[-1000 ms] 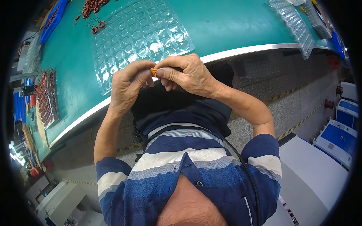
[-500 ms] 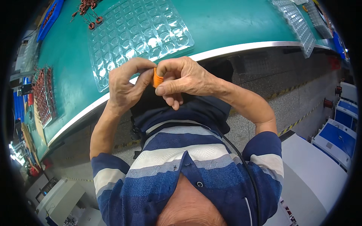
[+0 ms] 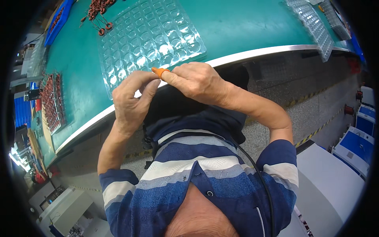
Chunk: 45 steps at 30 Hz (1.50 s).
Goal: Manually inspect, untangle, and place toroidal electronic coils into a plastic sorting tray at a workbench.
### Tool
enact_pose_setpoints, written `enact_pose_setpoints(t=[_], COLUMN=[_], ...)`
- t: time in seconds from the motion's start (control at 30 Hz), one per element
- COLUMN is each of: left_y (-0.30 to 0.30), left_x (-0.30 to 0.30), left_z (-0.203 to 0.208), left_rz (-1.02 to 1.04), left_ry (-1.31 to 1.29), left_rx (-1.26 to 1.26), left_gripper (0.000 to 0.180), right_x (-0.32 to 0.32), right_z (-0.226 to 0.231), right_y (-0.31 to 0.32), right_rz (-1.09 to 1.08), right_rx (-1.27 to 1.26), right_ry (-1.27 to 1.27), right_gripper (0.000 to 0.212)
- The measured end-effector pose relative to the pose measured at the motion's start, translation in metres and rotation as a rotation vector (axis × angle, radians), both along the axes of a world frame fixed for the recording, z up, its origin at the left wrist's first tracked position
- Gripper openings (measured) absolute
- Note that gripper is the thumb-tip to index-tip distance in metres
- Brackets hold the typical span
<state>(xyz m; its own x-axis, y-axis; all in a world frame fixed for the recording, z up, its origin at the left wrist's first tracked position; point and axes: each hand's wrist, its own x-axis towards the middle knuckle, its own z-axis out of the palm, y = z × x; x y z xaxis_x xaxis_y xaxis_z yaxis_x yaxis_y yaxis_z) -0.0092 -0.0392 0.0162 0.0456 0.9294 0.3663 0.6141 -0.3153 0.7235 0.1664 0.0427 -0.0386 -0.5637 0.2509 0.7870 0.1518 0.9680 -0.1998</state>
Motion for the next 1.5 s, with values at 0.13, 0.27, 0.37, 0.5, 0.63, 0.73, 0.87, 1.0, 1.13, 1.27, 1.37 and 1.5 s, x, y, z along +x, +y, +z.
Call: enact_pose_setpoints(t=[0.13, 0.27, 0.37, 0.5, 0.63, 0.73, 0.87, 1.0, 1.13, 1.27, 1.37, 1.5], left_y=[0.008, 0.01, 0.001, -0.004, 0.003, 0.011, 0.014, 0.007, -0.001, -0.005, -0.005, -0.006], left_x=[0.013, 0.021, 0.032, 0.044, 0.048, 0.046, 0.038, 0.021, 0.012, 0.013, 0.0, -0.003], left_z=[0.0, -0.023, -0.024, -0.017, -0.023, -0.016, -0.014, -0.009, -0.012, -0.014, -0.013, -0.001], left_rz=[0.105, 0.195, 0.156, 0.132, 0.168, 0.205, 0.178, 0.123, -0.003, -0.119, -0.357, -0.316], left_ry=[0.078, -0.047, -0.273, -0.387, -0.472, -0.392, -0.421, -0.435, -0.905, -1.045, -0.988, -0.815], left_rx=[0.071, -0.021, -0.208, -0.223, -0.217, -0.213, -0.098, -0.063, -0.123, -0.216, -0.293, -0.456], left_gripper=[0.006, 0.006, 0.007, 0.008, 0.011, 0.013, 0.012, 0.012, 0.017, 0.022, 0.019, 0.017], right_x=[0.013, 0.01, 0.017, 0.02, 0.009, -0.002, -0.014, -0.004, 0.004, 0.009, 0.013, 0.015], right_z=[0.017, -0.011, -0.013, -0.004, -0.014, 0.005, 0.034, 0.015, 0.007, 0.029, 0.041, 0.029], right_y=[-0.002, -0.005, -0.009, -0.011, 0.008, 0.019, 0.026, 0.016, 0.003, -0.021, -0.026, -0.026], right_rz=[-0.094, -0.132, -0.058, -0.057, -0.065, -0.102, 0.099, 0.331, 0.456, 0.597, 0.554, 0.587], right_rx=[0.059, 0.055, -0.081, -0.216, -0.287, -0.278, -0.535, -0.802, -0.996, -0.991, -0.973, -0.948], right_ry=[-0.18, -0.178, -0.135, -0.145, -0.256, -0.343, -0.365, -0.169, -0.054, -0.031, -0.169, -0.167], right_gripper=[0.044, 0.033, 0.027, 0.035, 0.044, 0.044, 0.056, 0.046, 0.047, 0.035, 0.019, 0.038])
